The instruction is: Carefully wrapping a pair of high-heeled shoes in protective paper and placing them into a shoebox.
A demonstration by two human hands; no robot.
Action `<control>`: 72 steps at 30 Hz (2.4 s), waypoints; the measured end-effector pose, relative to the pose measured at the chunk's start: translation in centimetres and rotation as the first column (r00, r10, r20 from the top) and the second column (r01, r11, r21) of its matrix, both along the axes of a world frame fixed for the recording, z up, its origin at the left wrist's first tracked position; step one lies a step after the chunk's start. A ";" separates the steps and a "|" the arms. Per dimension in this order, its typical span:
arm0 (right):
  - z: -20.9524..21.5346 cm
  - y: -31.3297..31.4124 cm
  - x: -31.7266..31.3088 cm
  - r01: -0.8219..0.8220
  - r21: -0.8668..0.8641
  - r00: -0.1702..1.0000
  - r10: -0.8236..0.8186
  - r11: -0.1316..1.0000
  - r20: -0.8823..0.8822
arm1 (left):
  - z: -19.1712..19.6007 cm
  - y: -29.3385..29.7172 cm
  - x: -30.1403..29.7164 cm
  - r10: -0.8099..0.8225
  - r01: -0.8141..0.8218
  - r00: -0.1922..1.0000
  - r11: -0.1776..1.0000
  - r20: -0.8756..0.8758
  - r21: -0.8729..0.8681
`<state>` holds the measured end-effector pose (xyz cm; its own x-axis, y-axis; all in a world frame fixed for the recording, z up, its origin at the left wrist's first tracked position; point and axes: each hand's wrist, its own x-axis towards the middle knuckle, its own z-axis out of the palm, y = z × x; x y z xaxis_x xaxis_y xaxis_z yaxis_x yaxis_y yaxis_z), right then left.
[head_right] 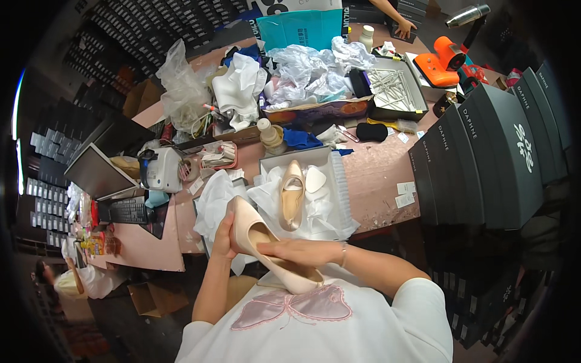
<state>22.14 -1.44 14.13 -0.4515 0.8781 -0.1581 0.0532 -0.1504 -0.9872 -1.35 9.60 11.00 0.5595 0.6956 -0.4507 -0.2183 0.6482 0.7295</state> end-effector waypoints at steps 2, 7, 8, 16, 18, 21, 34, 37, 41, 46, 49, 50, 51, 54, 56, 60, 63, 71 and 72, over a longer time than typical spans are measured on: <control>-0.5 -0.6 2.4 0.000 -0.187 0.965 -0.049 0.982 -0.257 | -0.1 0.8 -0.5 -0.015 0.011 0.999 0.995 0.044 0.098; -9.7 8.0 9.1 0.206 0.370 0.474 -0.423 0.906 0.772 | -0.4 3.8 -1.5 -0.124 0.105 0.969 0.990 0.214 0.098; -12.8 9.1 8.9 0.113 0.347 0.311 -0.365 0.931 0.877 | -0.5 3.8 -1.3 -0.124 0.110 0.962 0.991 0.242 0.070; -11.3 7.4 9.0 0.171 0.396 0.336 -0.431 0.902 0.838 | -0.5 -3.5 0.5 0.284 -0.190 0.896 0.940 0.343 -0.282; -4.4 5.3 7.5 0.295 0.484 0.577 -0.557 0.824 0.597 | -0.6 -5.6 0.6 0.408 -0.325 0.882 0.889 0.236 -0.322; 4.9 1.5 3.0 0.194 0.487 0.870 -0.379 0.852 0.316 | -1.4 -5.9 0.7 0.378 -0.310 0.910 0.893 0.169 -0.326; -3.3 6.4 5.3 0.084 0.386 0.585 -0.359 0.919 0.727 | -2.2 -1.9 1.1 0.203 -0.160 0.970 0.946 0.132 -0.282; -13.5 7.0 7.7 -0.257 0.310 0.178 -0.271 0.915 0.946 | -1.5 -2.2 1.7 0.216 -0.178 0.969 0.946 0.117 -0.270; -19.9 8.2 8.6 -0.204 0.306 0.135 -0.283 0.930 0.950 | -2.9 -2.0 0.9 0.272 -0.223 0.939 0.948 0.213 -0.226; -4.1 7.2 7.3 0.359 0.298 0.702 -0.467 0.884 0.538 | -4.7 -1.8 0.4 0.357 -0.271 0.911 0.895 0.206 -0.354; 1.6 4.6 3.4 0.309 -0.048 0.950 -0.306 0.950 0.057 | -3.1 -1.9 1.2 0.305 -0.251 0.940 0.920 0.150 -0.300; 2.8 3.8 1.7 0.295 -0.037 0.954 -0.296 0.955 -0.035 | -2.7 -2.1 1.5 0.304 -0.240 0.937 0.919 0.173 -0.313; 3.7 3.2 0.8 0.238 -0.185 0.963 -0.256 0.954 -0.080 | -2.5 -2.2 1.9 0.301 -0.229 0.933 0.918 0.195 -0.323; 3.6 1.2 -0.3 0.259 0.069 0.965 -0.262 0.963 0.033 | -1.7 -3.1 2.9 0.326 -0.192 0.900 0.893 0.290 -0.408; 3.2 1.1 0.2 0.379 0.173 0.910 -0.400 0.909 0.108 | 0.4 -4.7 3.9 0.374 -0.202 0.870 0.865 0.321 -0.460; 2.3 2.1 2.1 0.523 0.433 0.755 -0.635 0.734 0.162 | 0.0 -6.0 4.5 0.488 -0.112 0.772 0.736 0.408 -0.668; 3.8 2.8 1.8 0.416 0.653 0.713 -0.672 0.633 0.197 | 0.8 -5.8 4.2 0.507 -0.106 0.775 0.692 0.377 -0.714; 5.5 3.7 -1.6 0.170 0.752 0.621 -0.662 0.637 0.420 | 1.8 -5.4 4.6 0.368 -0.257 0.917 0.839 0.153 -0.480; 5.2 3.7 -2.0 0.034 0.759 0.650 -0.591 0.650 0.478 | 1.9 -5.3 4.6 0.372 -0.271 0.918 0.845 0.141 -0.461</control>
